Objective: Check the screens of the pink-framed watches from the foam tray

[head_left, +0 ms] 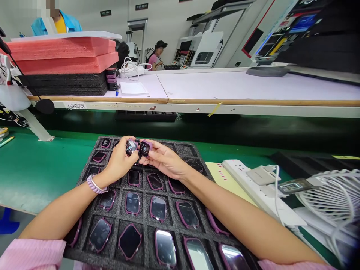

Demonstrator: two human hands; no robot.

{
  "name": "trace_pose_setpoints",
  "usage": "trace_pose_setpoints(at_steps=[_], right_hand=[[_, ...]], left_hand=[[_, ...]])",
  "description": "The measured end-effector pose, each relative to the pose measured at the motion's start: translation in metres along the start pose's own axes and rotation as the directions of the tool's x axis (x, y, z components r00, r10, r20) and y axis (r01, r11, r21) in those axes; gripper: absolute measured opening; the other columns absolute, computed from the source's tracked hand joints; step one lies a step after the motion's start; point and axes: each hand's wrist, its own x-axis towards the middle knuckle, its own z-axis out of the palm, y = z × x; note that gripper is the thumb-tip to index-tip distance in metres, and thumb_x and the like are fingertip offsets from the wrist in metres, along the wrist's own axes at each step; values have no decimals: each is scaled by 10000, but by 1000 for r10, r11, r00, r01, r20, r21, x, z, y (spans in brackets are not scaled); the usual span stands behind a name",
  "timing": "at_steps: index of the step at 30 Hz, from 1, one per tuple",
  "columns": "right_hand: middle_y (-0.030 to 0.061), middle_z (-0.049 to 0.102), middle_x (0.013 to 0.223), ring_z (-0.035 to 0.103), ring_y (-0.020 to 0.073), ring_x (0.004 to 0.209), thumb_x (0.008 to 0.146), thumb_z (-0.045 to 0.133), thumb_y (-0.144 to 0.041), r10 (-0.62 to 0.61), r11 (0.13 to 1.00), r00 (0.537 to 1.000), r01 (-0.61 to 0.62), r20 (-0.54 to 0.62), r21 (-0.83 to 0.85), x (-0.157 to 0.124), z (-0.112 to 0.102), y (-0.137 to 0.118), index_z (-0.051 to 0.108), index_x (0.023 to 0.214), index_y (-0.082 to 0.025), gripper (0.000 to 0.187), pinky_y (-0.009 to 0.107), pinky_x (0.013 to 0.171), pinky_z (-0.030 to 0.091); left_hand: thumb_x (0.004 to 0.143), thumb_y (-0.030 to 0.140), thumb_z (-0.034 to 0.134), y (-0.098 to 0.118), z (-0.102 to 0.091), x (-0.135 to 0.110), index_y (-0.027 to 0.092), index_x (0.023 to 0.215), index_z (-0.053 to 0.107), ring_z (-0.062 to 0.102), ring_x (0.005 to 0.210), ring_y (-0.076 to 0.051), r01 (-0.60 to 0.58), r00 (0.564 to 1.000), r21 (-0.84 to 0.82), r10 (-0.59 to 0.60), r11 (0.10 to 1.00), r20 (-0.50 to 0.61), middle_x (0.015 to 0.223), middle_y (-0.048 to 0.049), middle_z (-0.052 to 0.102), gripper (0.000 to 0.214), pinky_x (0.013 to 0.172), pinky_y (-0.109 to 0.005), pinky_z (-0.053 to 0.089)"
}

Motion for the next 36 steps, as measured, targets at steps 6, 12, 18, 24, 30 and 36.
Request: trace_pose_setpoints(at_steps=[6, 12, 18, 24, 30, 36], right_hand=[[28, 723, 979, 736, 201, 851, 794, 949, -463, -11, 1000, 1000, 11, -2, -29, 0, 1, 1, 594, 1303, -229, 663, 325, 867, 609], [21, 711, 1012, 734, 185, 840, 808, 950, -429, -19, 1000, 999, 20, 33, -6, -1, 1, 0, 587, 1286, -232, 632, 305, 858, 603], [20, 711, 1004, 736, 181, 857, 837, 945, -402, -36, 999, 997, 34, 67, 26, 0, 0, 2, 584, 1290, -217, 608, 290, 845, 604], [14, 714, 992, 738, 171, 858, 877, 927, -365, -59, 998, 993, 55, 106, 39, 0, 0, 2, 591, 1291, -225, 551, 273, 842, 590], [24, 728, 986, 739, 180, 875, 875, 925, -387, -61, 998, 992, 58, 114, 34, -1, 0, 2, 576, 1295, -220, 571, 279, 842, 588], [24, 725, 990, 741, 175, 875, 884, 920, -382, -62, 998, 991, 59, 120, 27, -1, -1, 3, 571, 1297, -216, 566, 273, 842, 586]], left_hand=[[818, 157, 621, 0, 0, 0, 185, 1211, 575, 627, 1081, -210, 12, 1000, -28, -12, 1000, 8, 1177, -66, 670, 397, 860, -287, 505], [813, 146, 611, 1, 0, 0, 179, 1206, 568, 628, 1053, -204, 17, 999, 2, -17, 1000, 35, 1163, -65, 670, 397, 858, -288, 501], [807, 193, 598, 0, 0, 0, 172, 1210, 571, 624, 1020, -197, -21, 1000, -28, 22, 999, 19, 1142, -65, 667, 405, 842, -290, 494], [788, 248, 589, -2, 1, 0, 159, 1188, 581, 623, 948, -190, -49, 999, -35, 49, 998, -16, 1105, -71, 677, 410, 799, -294, 489], [777, 264, 592, -2, 1, 0, 168, 1188, 583, 620, 903, -176, -48, 999, -63, 46, 997, -28, 1082, -60, 676, 423, 779, -287, 483], [788, 318, 583, -2, 2, 0, 157, 1193, 582, 616, 902, -178, -47, 999, -72, 45, 996, -28, 1072, -64, 672, 437, 777, -293, 481]])
